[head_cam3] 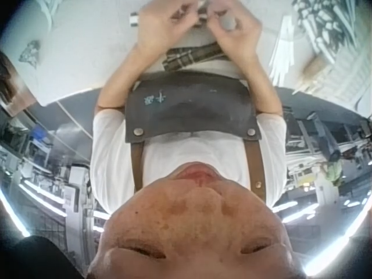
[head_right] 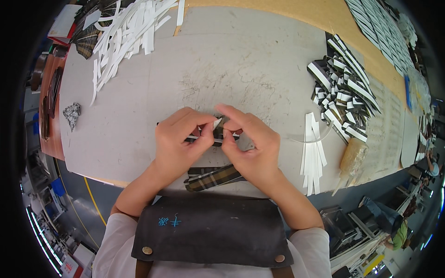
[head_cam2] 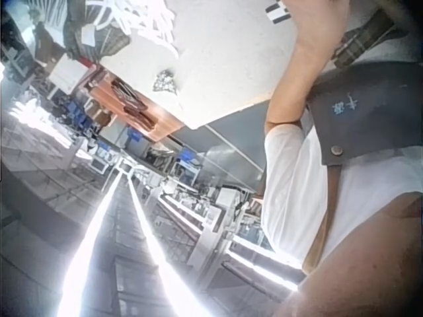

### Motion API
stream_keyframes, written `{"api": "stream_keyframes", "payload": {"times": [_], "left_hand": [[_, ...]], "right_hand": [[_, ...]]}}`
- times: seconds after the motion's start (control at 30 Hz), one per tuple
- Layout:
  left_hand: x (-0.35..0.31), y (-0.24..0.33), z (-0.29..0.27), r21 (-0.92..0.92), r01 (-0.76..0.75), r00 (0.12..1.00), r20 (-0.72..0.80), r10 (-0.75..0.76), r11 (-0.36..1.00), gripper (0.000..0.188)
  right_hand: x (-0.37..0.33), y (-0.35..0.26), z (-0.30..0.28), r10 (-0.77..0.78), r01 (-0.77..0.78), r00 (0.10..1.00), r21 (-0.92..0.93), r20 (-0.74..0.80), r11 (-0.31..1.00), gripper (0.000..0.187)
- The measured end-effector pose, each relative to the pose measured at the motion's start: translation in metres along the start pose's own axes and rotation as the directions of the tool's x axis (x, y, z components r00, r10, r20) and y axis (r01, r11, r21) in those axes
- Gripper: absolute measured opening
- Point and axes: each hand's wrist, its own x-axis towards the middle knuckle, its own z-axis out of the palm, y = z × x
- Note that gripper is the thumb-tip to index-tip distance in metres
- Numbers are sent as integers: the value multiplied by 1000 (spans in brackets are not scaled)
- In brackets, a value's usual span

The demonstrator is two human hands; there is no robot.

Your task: Applying glue and white reinforcement strips to plaid fabric components for assembly.

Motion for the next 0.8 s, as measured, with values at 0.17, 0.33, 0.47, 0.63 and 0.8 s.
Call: {"api": "stream_keyframes", "payload": {"times": [0.17,0.33,0.47,0.63,0.8], "left_hand": [[4,5,-16,-370,456,865,-29,-501,809,3],[0,-24,-44,-518,514,761,-92,-642,684,8],[-11,-55,-74,-505,512,677,-261,-688,695,10],[-18,-71,-99,-361,577,587,-440,-679,732,13],[-20,-81,-114,-139,625,612,-525,-592,768,15]], "right_hand": [[3,-2,-4,242,-227,969,233,-38,946,45],[7,15,-11,335,-298,937,282,-94,912,43],[9,29,-17,381,-344,912,221,-154,912,40],[9,36,-20,384,-366,903,120,-195,923,35],[8,41,-30,357,-378,897,-35,-259,925,27]]}}
